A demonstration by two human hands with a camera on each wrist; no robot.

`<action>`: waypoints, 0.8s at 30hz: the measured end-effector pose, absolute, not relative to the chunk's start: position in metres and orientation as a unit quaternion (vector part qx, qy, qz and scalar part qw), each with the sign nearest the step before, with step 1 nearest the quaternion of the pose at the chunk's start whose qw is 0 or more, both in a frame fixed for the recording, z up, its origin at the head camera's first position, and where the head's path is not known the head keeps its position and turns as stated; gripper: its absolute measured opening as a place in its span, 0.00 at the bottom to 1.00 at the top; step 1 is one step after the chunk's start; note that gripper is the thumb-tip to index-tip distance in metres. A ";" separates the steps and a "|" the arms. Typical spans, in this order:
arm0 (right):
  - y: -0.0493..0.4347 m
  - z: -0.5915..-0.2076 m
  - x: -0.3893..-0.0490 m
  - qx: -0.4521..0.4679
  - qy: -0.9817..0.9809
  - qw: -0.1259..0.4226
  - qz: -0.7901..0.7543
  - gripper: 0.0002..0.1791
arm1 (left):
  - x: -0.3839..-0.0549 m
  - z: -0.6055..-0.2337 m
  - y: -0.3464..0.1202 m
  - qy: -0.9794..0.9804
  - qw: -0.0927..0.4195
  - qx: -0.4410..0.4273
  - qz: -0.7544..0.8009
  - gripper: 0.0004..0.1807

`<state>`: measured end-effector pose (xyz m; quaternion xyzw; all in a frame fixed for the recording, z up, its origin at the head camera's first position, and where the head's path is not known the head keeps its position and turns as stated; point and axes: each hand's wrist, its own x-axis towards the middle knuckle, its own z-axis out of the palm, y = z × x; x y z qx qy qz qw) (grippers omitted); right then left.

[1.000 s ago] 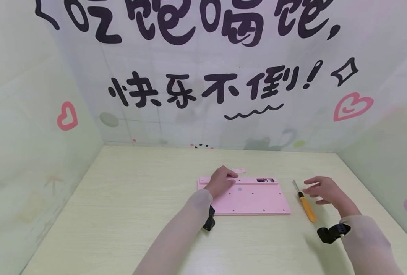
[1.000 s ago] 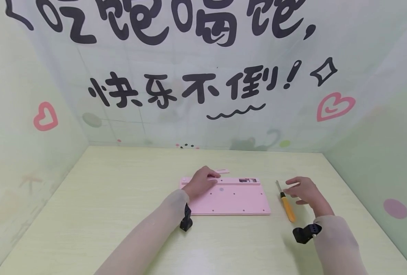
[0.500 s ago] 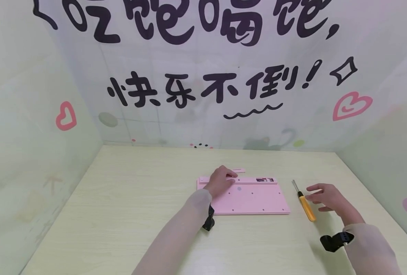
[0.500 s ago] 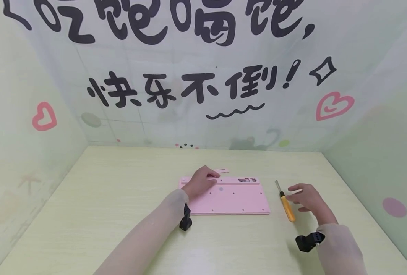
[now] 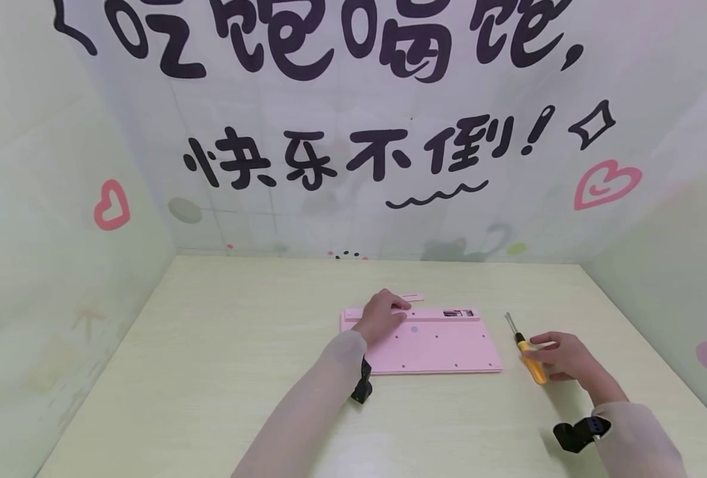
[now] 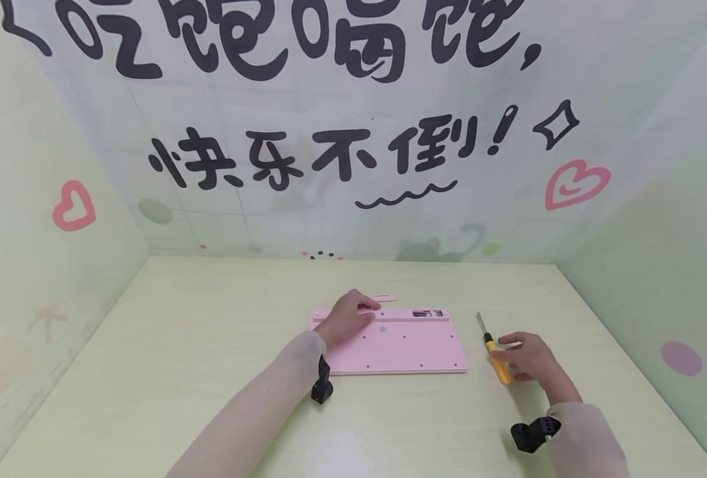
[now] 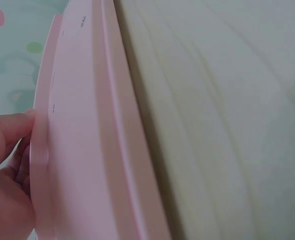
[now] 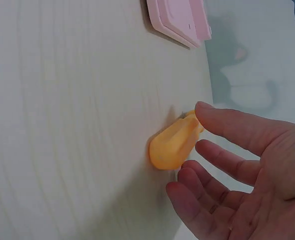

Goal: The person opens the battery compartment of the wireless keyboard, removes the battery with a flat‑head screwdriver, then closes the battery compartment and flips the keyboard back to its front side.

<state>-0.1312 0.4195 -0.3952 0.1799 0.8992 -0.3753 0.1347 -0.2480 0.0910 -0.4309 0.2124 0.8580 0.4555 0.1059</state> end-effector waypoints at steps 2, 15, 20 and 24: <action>0.418 -0.398 -0.131 0.183 0.900 0.130 -0.373 0.40 | -0.248 -0.431 0.091 0.859 0.106 0.210 0.455 0.10; 0.409 -0.404 -0.131 0.191 0.906 0.110 -0.360 0.34 | -0.247 -0.432 0.089 0.860 0.111 0.202 0.455 0.11; 0.408 -0.403 -0.130 0.190 0.908 0.108 -0.358 0.32 | -0.246 -0.430 0.089 0.859 0.113 0.203 0.456 0.11; 0.407 -0.402 -0.129 0.188 0.909 0.107 -0.356 0.31 | -0.246 -0.430 0.090 0.857 0.112 0.202 0.460 0.11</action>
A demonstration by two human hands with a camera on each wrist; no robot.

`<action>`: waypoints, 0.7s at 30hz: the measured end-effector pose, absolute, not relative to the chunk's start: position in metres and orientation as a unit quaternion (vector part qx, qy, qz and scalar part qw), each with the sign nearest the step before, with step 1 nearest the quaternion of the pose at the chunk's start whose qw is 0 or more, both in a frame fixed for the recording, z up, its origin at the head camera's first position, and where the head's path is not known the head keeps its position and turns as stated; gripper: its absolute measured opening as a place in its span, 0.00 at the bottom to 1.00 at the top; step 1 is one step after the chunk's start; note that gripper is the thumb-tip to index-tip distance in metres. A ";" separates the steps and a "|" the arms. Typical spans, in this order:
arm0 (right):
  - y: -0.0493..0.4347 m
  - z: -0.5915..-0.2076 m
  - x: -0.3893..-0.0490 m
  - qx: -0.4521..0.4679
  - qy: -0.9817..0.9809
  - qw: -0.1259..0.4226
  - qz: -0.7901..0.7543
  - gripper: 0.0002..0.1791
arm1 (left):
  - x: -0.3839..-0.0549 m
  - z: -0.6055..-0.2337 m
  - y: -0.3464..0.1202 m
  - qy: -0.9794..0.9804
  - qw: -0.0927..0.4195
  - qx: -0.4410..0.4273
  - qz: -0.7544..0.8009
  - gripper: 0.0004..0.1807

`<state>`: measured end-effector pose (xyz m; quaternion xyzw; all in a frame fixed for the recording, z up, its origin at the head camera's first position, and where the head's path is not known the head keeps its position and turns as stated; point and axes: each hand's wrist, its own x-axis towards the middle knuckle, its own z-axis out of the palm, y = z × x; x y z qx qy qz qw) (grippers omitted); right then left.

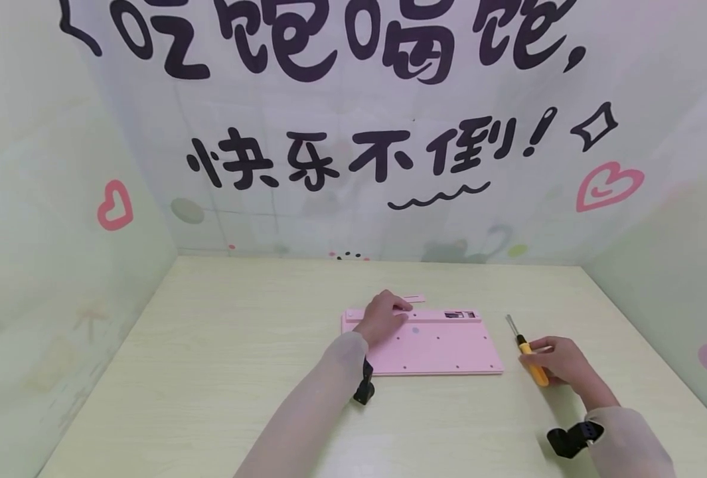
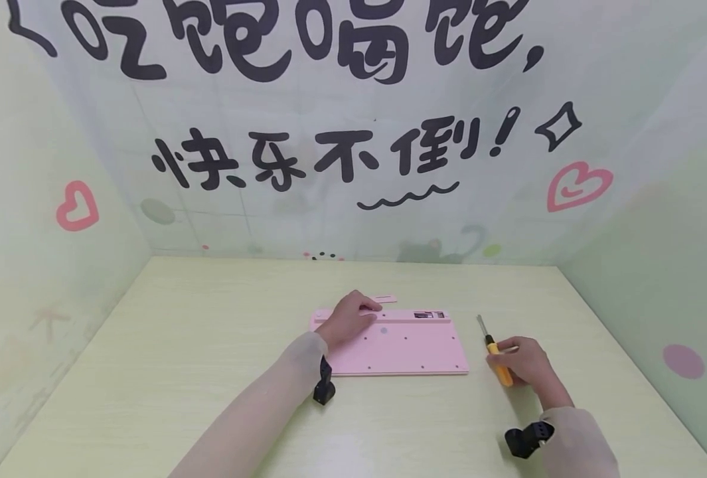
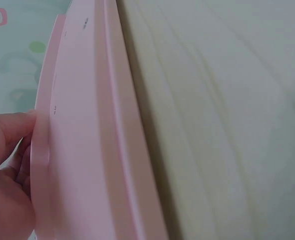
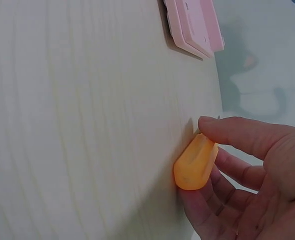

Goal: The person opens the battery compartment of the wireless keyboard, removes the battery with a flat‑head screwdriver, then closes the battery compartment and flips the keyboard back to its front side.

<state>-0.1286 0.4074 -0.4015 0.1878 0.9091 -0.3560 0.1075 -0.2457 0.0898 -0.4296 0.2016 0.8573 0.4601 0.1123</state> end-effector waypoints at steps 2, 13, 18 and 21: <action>0.407 -0.401 -0.129 0.187 0.910 0.107 -0.355 0.31 | -0.246 -0.430 0.090 0.857 0.111 0.201 0.462 0.11; 0.406 -0.396 -0.134 0.185 0.908 0.112 -0.358 0.29 | -0.247 -0.432 0.092 0.856 0.114 0.197 0.464 0.10; 0.404 -0.391 -0.137 0.181 0.909 0.112 -0.358 0.29 | -0.246 -0.431 0.092 0.857 0.112 0.198 0.462 0.10; 0.402 -0.388 -0.138 0.176 0.911 0.107 -0.357 0.30 | -0.245 -0.432 0.092 0.857 0.109 0.198 0.463 0.10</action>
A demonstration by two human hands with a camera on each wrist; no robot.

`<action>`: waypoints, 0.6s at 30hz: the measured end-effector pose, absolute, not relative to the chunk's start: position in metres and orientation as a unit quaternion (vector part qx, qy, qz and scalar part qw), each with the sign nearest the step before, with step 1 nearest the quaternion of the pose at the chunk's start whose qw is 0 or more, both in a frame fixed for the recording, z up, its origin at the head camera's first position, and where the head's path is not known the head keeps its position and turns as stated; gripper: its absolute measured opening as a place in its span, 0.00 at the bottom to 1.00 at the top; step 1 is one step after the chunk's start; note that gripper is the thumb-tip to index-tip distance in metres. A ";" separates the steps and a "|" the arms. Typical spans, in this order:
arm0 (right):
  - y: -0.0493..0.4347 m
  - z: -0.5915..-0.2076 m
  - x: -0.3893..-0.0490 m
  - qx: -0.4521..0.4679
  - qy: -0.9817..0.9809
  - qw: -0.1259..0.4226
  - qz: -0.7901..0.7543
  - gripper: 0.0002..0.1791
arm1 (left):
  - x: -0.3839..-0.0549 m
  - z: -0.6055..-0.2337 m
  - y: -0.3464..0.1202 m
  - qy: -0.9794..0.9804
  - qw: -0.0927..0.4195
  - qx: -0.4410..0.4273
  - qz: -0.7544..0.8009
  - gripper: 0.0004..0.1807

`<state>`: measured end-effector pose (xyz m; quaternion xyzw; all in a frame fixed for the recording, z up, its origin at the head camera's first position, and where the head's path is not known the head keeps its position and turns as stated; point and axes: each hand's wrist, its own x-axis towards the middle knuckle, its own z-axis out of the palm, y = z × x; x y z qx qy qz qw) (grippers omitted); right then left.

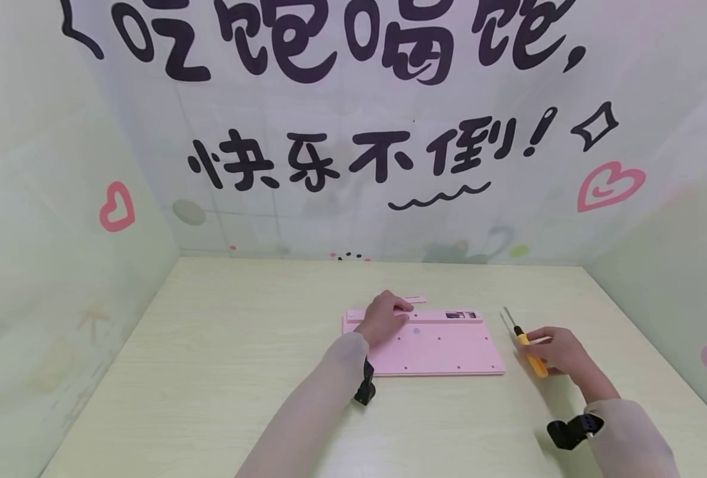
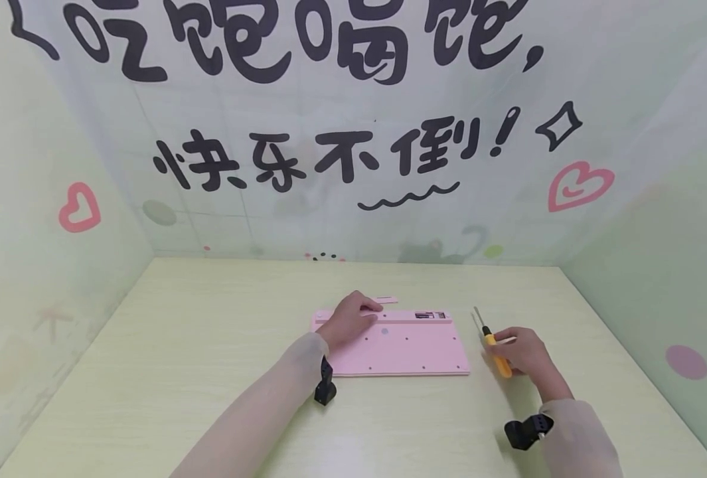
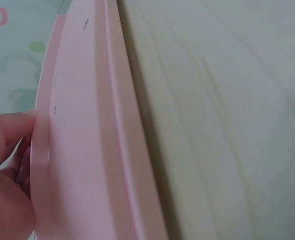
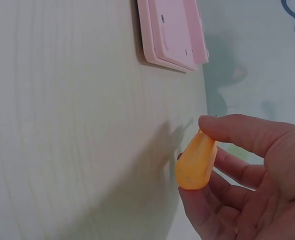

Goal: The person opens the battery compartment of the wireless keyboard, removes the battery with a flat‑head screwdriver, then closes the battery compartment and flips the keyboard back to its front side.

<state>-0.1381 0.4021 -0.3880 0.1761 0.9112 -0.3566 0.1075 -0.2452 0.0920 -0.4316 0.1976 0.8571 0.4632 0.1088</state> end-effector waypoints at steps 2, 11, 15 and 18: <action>0.400 -0.386 -0.139 0.171 0.914 0.104 -0.353 0.31 | -0.245 -0.432 0.092 0.856 0.108 0.196 0.466 0.10; 0.388 -0.378 -0.143 0.130 0.929 0.084 -0.336 0.28 | -0.249 -0.433 0.092 0.855 0.111 0.202 0.464 0.10; 0.381 -0.374 -0.143 0.118 0.934 0.074 -0.329 0.28 | -0.250 -0.436 0.092 0.856 0.105 0.211 0.460 0.10; 0.378 -0.373 -0.143 0.110 0.937 0.067 -0.325 0.27 | -0.250 -0.436 0.092 0.856 0.106 0.213 0.459 0.10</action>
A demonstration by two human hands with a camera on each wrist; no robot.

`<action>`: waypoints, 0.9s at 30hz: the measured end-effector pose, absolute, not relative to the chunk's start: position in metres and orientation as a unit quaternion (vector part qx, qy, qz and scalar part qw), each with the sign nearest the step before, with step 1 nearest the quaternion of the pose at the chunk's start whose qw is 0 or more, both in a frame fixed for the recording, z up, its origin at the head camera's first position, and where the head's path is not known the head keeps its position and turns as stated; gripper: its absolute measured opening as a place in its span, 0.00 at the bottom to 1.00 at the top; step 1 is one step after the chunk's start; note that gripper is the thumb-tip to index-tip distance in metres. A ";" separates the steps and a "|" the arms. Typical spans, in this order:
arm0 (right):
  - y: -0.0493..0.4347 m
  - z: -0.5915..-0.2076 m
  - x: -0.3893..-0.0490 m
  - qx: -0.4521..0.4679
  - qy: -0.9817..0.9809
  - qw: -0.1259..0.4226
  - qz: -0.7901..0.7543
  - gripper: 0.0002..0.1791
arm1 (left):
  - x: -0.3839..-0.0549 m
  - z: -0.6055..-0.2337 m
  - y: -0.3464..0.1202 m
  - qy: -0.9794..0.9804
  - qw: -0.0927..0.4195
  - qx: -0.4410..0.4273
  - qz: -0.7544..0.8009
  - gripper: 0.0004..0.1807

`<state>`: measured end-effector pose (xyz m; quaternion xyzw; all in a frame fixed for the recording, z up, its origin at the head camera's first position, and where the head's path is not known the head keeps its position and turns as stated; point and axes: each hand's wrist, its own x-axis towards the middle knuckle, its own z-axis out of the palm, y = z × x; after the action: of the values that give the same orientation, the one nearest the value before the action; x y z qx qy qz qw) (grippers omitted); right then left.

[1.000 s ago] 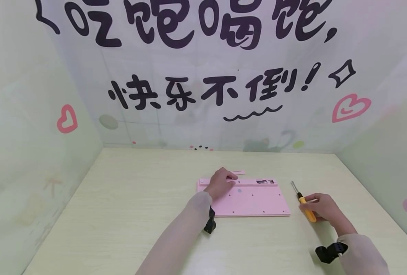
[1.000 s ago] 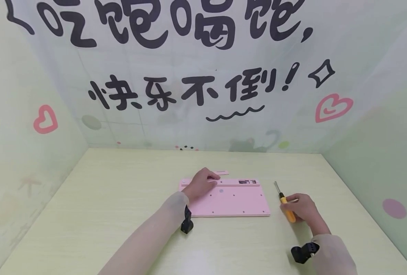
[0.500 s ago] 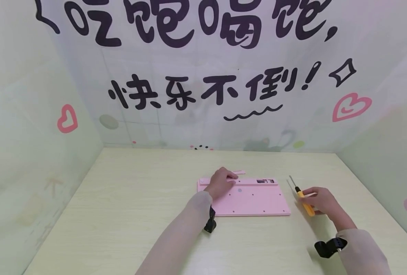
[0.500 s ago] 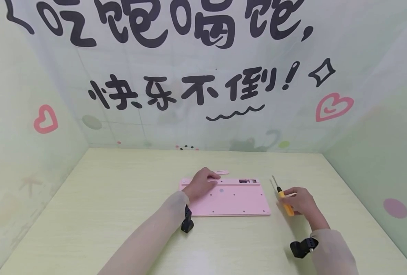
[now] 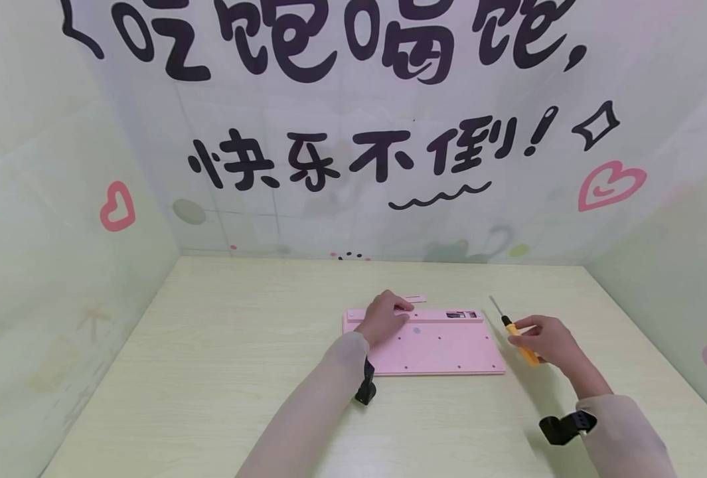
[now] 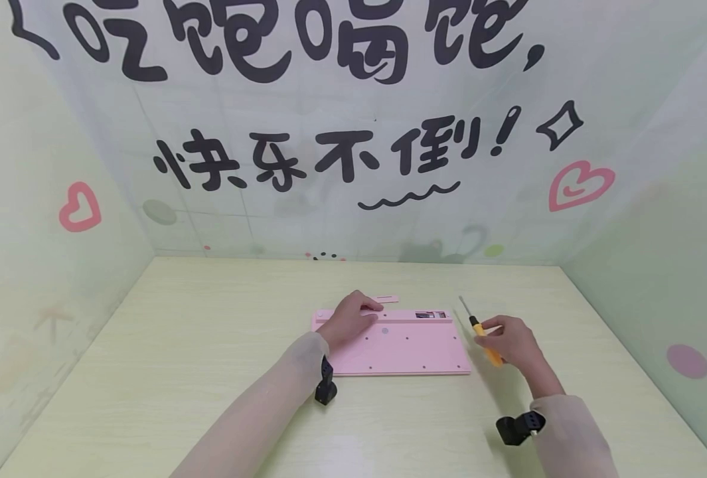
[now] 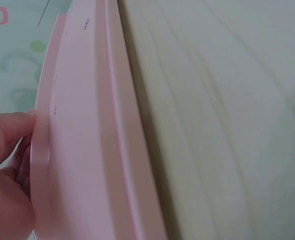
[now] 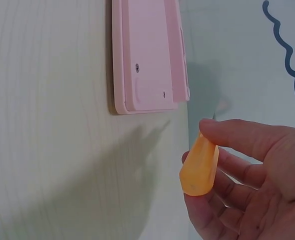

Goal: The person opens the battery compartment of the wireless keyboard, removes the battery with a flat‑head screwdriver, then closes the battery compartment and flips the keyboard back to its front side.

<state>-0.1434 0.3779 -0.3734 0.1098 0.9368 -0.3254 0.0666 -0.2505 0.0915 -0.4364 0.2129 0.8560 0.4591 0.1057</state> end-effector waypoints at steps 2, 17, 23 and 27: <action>0.377 -0.374 -0.144 0.102 0.939 0.062 -0.322 0.27 | -0.250 -0.436 0.091 0.855 0.106 0.213 0.460 0.10; 0.377 -0.382 -0.146 0.053 0.949 0.015 -0.309 0.21 | -0.249 -0.435 0.091 0.855 0.105 0.211 0.462 0.11; 0.374 -0.381 -0.145 0.029 0.954 -0.010 -0.298 0.18 | -0.247 -0.433 0.090 0.854 0.108 0.208 0.465 0.11; 0.373 -0.382 -0.146 0.021 0.958 -0.036 -0.285 0.17 | -0.247 -0.432 0.090 0.856 0.107 0.209 0.461 0.11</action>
<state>-0.1463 0.3732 -0.3816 0.0212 0.9575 -0.2853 -0.0359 -0.2469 0.0900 -0.4323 0.2090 0.8557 0.4612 0.1070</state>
